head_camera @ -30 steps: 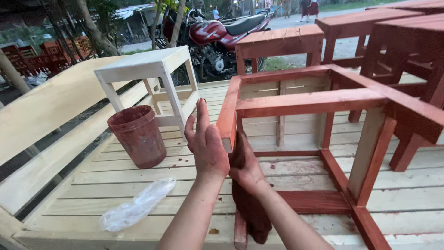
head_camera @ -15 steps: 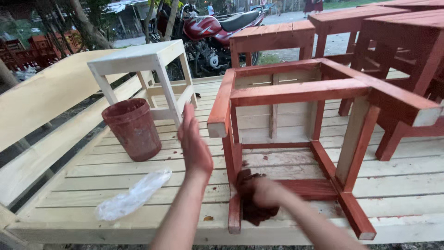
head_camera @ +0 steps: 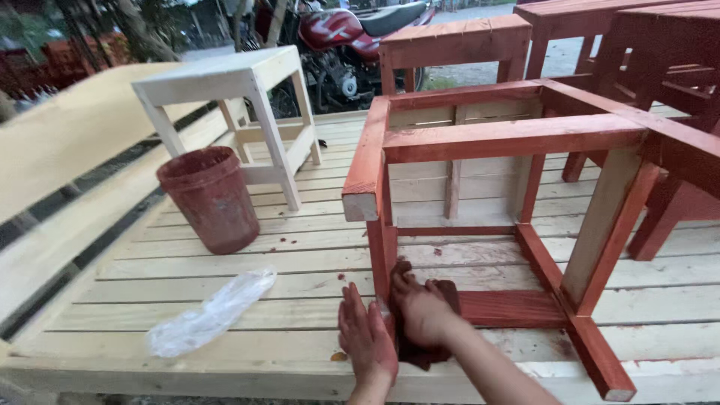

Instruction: The person applies reddish-brown stain to a wooden stool using a cloth. They wipe the legs and frame, then flip the stool upright and continue wiping the top surface. The person places the finished stool with others nearby.

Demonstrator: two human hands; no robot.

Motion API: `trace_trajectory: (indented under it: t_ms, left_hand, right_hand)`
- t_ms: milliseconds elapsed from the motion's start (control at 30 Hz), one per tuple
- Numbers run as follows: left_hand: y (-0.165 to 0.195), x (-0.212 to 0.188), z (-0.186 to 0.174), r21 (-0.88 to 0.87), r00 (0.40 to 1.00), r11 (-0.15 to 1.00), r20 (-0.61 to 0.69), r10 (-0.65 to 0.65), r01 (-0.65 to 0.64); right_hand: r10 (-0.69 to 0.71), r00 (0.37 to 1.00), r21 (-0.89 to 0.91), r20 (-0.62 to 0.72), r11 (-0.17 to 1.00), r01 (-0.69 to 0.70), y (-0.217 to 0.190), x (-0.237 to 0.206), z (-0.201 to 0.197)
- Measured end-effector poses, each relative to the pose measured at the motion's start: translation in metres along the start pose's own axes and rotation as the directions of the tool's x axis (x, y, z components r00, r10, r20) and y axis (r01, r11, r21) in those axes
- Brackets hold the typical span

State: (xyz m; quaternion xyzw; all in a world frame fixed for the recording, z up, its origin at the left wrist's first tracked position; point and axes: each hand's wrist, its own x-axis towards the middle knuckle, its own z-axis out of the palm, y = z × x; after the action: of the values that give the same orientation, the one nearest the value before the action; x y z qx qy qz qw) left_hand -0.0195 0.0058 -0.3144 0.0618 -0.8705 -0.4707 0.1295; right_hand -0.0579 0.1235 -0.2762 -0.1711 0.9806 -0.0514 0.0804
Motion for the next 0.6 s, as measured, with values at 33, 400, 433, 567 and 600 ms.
trace_trajectory:
  t_ms: [33, 400, 433, 567, 600]
  left_hand:
    - [-0.001, 0.000, 0.000, -0.014, 1.000, 1.000, -0.002, 0.014, -0.014]
    - [-0.013, 0.006, 0.003, 0.102, 0.980, 0.987, 0.138, -0.140, 0.127]
    - [-0.016, 0.006, 0.005, 0.066, 0.986, 0.992, 0.116, -0.116, 0.109]
    - [-0.024, 0.003, 0.012, 0.023, 0.998, 0.998, -0.005, 0.060, -0.060]
    - [-0.023, 0.003, 0.012, -0.035, 1.000, 0.999, 0.017, 0.012, -0.012]
  right_hand:
    - [-0.037, 0.999, 0.014, -0.028, 0.999, 0.038, 0.004, -0.007, 0.007]
    - [0.351, 0.937, 0.995, -0.002, -0.089, 0.035, 0.054, 0.002, -0.031]
    - [0.345, 0.931, 0.992, -0.124, 0.011, 0.128, 0.048, 0.010, -0.034]
    - [-0.025, 0.571, 0.412, -0.820, 0.666, 0.622, -0.010, 0.035, 0.000]
    - [0.069, 0.738, 0.533, -0.671, 0.737, 0.416, -0.012, 0.032, 0.009]
